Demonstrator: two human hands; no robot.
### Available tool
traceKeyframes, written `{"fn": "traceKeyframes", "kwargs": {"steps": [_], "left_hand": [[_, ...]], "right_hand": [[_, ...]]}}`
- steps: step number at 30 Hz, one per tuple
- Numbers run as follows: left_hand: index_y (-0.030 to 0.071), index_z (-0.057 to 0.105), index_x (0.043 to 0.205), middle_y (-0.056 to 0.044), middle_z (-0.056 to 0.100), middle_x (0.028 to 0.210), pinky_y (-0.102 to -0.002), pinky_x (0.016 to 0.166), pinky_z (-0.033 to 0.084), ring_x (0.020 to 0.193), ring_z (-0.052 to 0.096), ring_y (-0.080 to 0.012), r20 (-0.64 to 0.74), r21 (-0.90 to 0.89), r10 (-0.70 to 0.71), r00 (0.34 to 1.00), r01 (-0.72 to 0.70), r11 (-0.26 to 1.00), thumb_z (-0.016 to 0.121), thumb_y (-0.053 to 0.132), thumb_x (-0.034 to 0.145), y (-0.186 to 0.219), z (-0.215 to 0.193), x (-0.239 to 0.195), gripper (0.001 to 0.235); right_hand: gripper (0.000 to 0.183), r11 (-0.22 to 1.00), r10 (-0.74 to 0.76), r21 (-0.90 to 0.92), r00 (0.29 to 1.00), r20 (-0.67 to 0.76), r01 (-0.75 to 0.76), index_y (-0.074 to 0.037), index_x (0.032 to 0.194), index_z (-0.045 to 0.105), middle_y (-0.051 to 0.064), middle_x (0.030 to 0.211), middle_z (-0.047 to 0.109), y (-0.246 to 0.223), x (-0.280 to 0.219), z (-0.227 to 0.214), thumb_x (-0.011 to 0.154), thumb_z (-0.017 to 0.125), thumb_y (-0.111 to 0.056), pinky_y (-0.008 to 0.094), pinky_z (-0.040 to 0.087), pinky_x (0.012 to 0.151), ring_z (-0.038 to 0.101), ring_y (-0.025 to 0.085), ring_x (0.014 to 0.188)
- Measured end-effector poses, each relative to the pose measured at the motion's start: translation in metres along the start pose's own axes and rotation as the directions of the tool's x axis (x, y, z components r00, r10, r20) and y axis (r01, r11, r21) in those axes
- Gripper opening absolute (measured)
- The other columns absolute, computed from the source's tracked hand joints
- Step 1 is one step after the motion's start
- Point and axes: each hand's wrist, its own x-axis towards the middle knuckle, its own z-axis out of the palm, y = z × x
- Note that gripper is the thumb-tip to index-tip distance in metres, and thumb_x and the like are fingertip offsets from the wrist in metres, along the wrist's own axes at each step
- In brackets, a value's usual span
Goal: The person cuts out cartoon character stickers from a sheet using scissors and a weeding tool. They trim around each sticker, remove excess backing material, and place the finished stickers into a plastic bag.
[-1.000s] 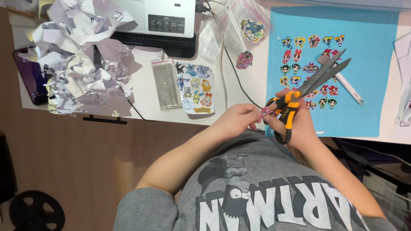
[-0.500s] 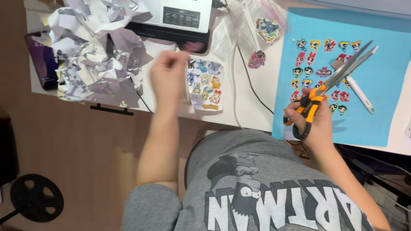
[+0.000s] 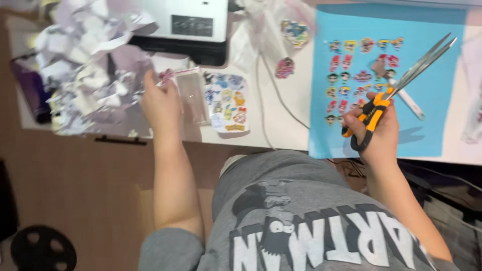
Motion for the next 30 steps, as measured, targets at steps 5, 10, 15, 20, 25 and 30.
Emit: {"fn": "traceKeyframes", "kwargs": {"steps": [5, 10, 15, 20, 25, 30], "left_hand": [[0.018, 0.066, 0.132, -0.006, 0.078, 0.102, -0.054, 0.08, 0.047, 0.09, 0.069, -0.0381, 0.15, 0.019, 0.169, 0.974, -0.174, 0.985, 0.058, 0.027, 0.097, 0.042, 0.011, -0.02, 0.037], [0.005, 0.07, 0.125, -0.012, 0.077, 0.103, -0.05, 0.079, 0.051, 0.087, 0.07, -0.0361, 0.218, -0.103, 0.482, 0.848, -0.471, 0.876, 0.061, 0.017, 0.101, 0.069, 0.06, -0.06, 0.028], [0.008, 0.075, 0.112, -0.009, 0.078, 0.106, -0.05, 0.085, 0.051, 0.094, 0.071, -0.0354, 0.278, -0.344, 0.8, 0.533, -0.722, 0.6, 0.069, 0.019, 0.087, 0.104, 0.12, -0.125, 0.028], [0.013, 0.064, 0.131, -0.01, 0.075, 0.118, -0.049, 0.095, 0.051, 0.109, 0.069, -0.0339, 0.594, -0.602, 0.686, 0.42, -0.335, 0.725, 0.064, 0.037, 0.096, 0.178, 0.116, -0.197, 0.042], [0.011, 0.04, 0.153, -0.025, 0.065, 0.134, -0.054, 0.108, 0.048, 0.128, 0.06, -0.0443, 0.853, -0.49, 0.456, 0.252, 0.088, 0.867, 0.053, 0.065, 0.092, 0.241, 0.098, -0.221, 0.082], [0.007, 0.051, 0.136, -0.031, 0.069, 0.114, -0.058, 0.093, 0.053, 0.117, 0.061, -0.0548, 0.801, -0.448, 0.333, 0.498, 0.129, 0.885, 0.048, 0.032, 0.105, 0.224, 0.101, -0.219, 0.04]], "right_hand": [[0.056, 0.999, -0.05, -0.023, 0.969, -0.244, 0.046, -0.01, 0.142, 0.039, 0.015, 0.107, 0.068, -0.005, 0.011, -0.047, 0.095, 0.067, 0.001, 0.035, 0.057, 0.076, 0.066, 0.022, 0.086], [0.059, 0.999, -0.048, 0.004, 0.931, -0.361, 0.053, -0.015, 0.145, 0.039, 0.017, 0.11, 0.067, 0.004, 0.009, -0.095, 0.096, 0.068, 0.001, 0.03, 0.057, 0.077, 0.062, 0.019, 0.081], [0.066, 0.858, 0.085, -0.413, 0.877, -0.472, -0.305, -0.016, 0.154, 0.043, 0.003, 0.099, 0.064, -0.012, 0.0, -0.119, 0.092, 0.062, -0.001, 0.027, 0.043, 0.072, 0.054, 0.012, 0.079], [0.065, 0.95, 0.056, -0.274, 0.946, -0.319, -0.148, -0.004, 0.15, 0.041, 0.025, 0.122, 0.066, 0.017, 0.002, -0.103, 0.091, 0.065, 0.009, 0.041, 0.053, 0.091, 0.065, 0.032, 0.107], [0.069, 0.855, 0.036, -0.516, 0.999, -0.036, -0.05, -0.006, 0.146, 0.052, 0.034, 0.122, 0.066, 0.014, -0.012, -0.035, 0.082, 0.079, -0.004, 0.068, 0.05, 0.098, 0.06, 0.059, 0.115], [0.072, 0.511, -0.376, -0.725, 0.878, 0.295, 0.462, -0.006, 0.153, 0.051, 0.023, 0.131, 0.068, 0.072, -0.002, -0.031, 0.087, 0.077, -0.019, 0.045, 0.059, 0.089, 0.069, 0.038, 0.113]]}}
